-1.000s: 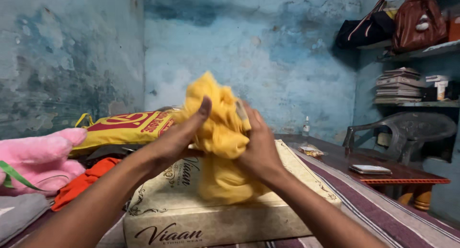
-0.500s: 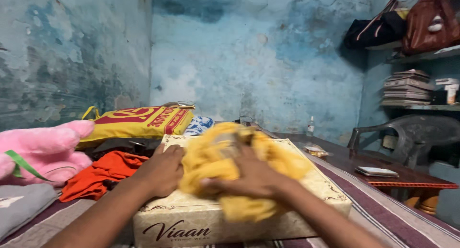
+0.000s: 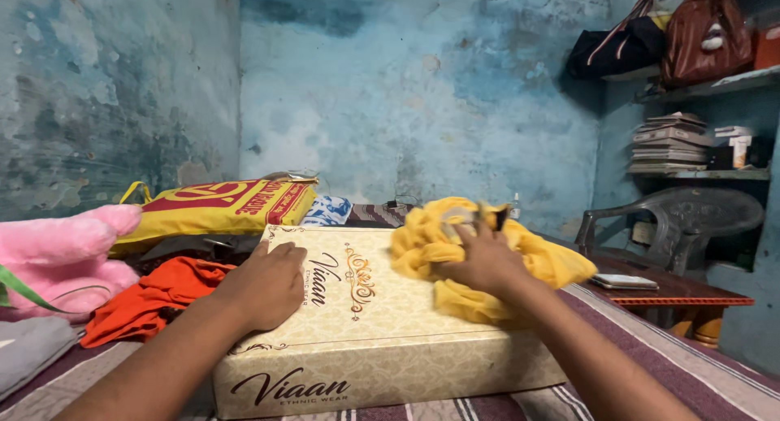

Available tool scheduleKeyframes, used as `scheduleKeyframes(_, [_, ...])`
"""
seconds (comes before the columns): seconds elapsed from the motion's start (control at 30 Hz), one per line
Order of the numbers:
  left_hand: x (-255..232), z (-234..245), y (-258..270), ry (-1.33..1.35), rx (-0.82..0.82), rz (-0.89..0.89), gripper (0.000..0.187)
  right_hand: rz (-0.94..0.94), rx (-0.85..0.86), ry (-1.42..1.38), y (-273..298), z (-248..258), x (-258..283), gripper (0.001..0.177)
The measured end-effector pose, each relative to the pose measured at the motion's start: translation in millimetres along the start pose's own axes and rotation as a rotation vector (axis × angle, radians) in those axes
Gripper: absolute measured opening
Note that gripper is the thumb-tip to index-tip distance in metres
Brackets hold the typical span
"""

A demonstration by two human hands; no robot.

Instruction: The person wipes the top surface of a rectangular cardboard box labeled 'Viaan' using a yellow cloth. They repeatedly rub the cloth across the box lid, occasionally lifting and repositioning the cloth, and briefly flip the box over before continuing to wipe the top surface.

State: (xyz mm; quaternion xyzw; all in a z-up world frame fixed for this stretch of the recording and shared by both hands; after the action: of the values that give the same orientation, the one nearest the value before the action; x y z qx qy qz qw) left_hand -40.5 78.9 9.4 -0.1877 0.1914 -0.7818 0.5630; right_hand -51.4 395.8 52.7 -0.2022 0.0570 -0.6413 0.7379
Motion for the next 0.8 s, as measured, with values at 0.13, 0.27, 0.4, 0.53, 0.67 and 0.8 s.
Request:
scheduleKeyframes(0.13, [-4,4,0,0.002,-0.090,-0.066,0.046,-0.045,0.032,0.110,13,3,8,0.111])
scheduleKeyframes(0.27, [-2,2,0,0.016,-0.018,0.010,0.047,0.464,-0.063,0.005,37,-8,76,0.104])
scheduleKeyframes(0.4, [-5,6,5,-0.091,0.023,-0.049,0.053,0.734,0.016,-0.215,66,-25,132,0.103])
scheduleKeyframes(0.53, [-9,7,5,-0.030,0.016,-0.098,0.054,0.635,0.060,-0.219,46,-27,125,0.103])
scheduleKeyframes(0.67, [-1,4,4,0.029,-0.087,-0.019,0.045,0.481,-0.069,-0.098,-2,-26,67,0.106])
scheduleKeyframes(0.8, [0,3,2,0.019,-0.135,-0.056,0.045,0.078,-0.066,0.020,-30,-15,-17,0.104])
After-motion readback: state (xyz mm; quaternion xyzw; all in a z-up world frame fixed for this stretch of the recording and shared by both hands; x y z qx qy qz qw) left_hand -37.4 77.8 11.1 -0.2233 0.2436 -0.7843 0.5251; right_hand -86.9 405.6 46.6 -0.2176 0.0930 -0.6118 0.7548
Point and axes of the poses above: each hand's wrist, its own y-axis away from the middle knuckle, its own z-axis out of the back of the hand, x = y × z, the point moved 6 cm from there along -y, towards the middle knuckle, and after that the axes turned 5 degrees about x, right-handed, at the moved point
